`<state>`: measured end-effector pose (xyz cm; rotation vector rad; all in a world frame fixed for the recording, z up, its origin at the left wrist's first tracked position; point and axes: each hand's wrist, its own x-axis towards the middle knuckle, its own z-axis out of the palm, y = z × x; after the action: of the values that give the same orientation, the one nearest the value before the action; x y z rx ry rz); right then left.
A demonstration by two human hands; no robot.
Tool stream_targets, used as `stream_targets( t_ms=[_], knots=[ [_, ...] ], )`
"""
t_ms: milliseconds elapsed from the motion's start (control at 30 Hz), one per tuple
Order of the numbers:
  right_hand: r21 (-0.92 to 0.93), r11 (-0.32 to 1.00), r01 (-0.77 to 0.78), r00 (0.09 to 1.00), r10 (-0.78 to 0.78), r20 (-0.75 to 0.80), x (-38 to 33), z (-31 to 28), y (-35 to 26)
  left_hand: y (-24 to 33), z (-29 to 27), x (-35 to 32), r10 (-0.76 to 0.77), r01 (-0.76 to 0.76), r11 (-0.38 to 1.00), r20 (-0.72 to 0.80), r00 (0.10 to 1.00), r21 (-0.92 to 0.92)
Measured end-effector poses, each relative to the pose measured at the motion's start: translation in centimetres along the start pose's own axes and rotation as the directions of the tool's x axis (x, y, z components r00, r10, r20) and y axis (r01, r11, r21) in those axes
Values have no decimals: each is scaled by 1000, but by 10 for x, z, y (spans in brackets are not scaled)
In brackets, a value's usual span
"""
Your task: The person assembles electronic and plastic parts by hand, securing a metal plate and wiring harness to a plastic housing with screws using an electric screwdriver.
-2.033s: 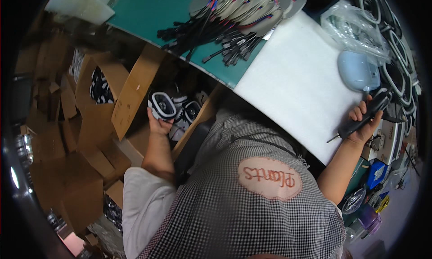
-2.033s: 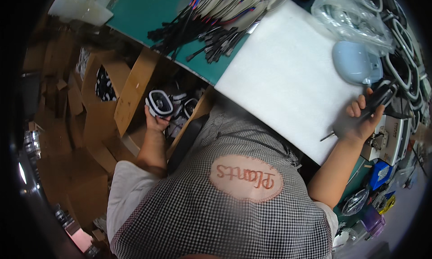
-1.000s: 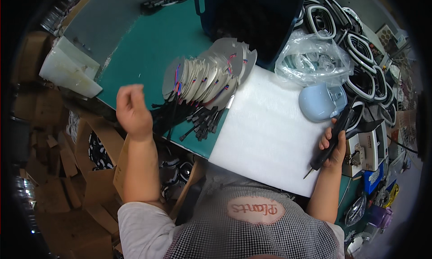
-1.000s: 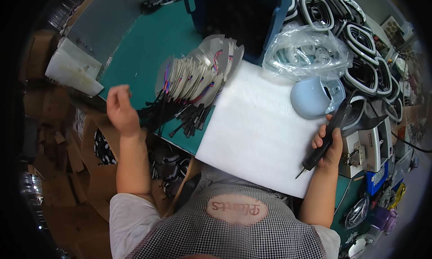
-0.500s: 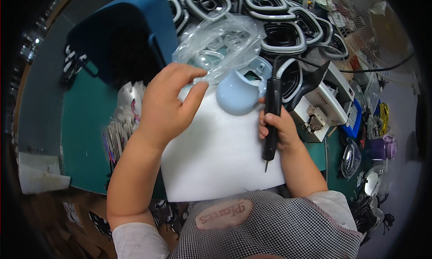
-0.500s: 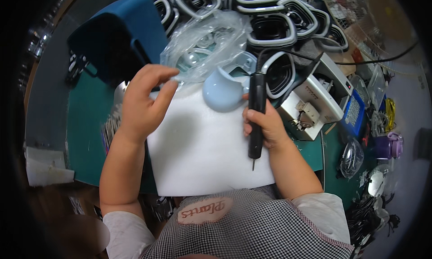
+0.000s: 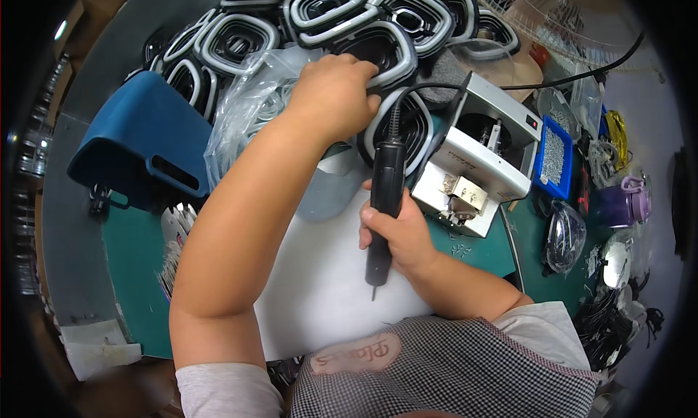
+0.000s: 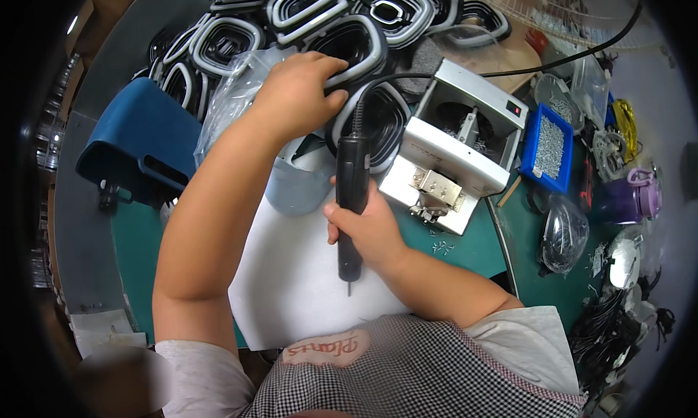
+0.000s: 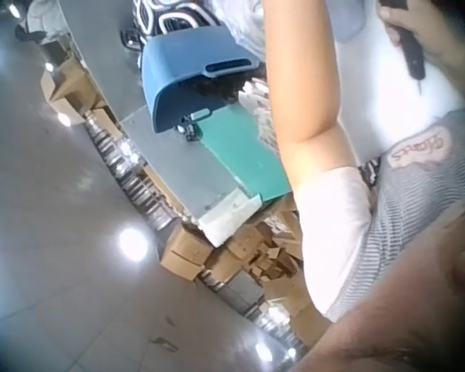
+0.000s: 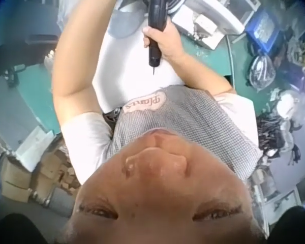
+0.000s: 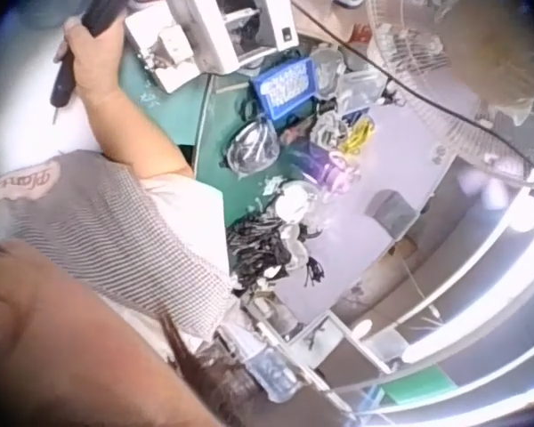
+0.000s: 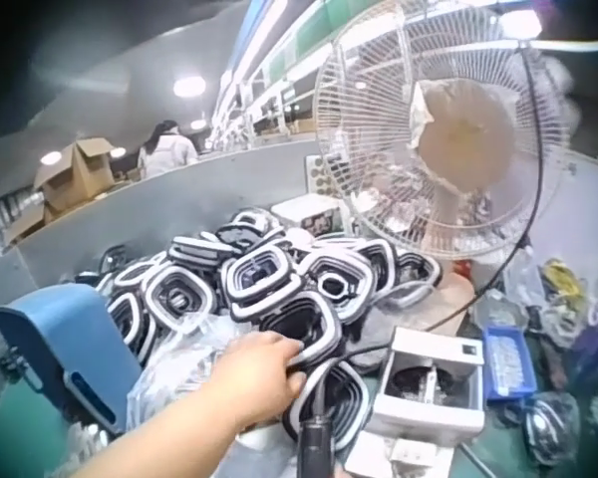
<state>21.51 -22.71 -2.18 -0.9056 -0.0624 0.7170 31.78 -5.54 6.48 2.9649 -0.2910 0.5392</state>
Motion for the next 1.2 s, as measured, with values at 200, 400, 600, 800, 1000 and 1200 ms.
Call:
stream_targets(
  t_ms=[200,400,600,800,1000,1200],
  knots=[
    [33,999,-19,999,20,-39,-1,0,1,10,4,29,-176,170,984,381,908,49],
    [98,995,37,996,-29,-89,2,1,7,28,21,32,-248,253,968,180,952,-5],
    [90,995,45,995,-37,-90,3,1,11,32,2,41,-323,316,937,-25,946,-150],
    [95,995,40,997,-34,-72,0,2,12,-27,-62,16,-478,137,398,-77,875,-907],
    [-12,997,72,994,-73,-82,1,-1,11,-20,-111,-81,-456,521,176,400,795,-835],
    [8,993,119,991,-119,-61,7,-1,13,-13,-84,-180,-334,817,413,767,547,-403]
  ],
)
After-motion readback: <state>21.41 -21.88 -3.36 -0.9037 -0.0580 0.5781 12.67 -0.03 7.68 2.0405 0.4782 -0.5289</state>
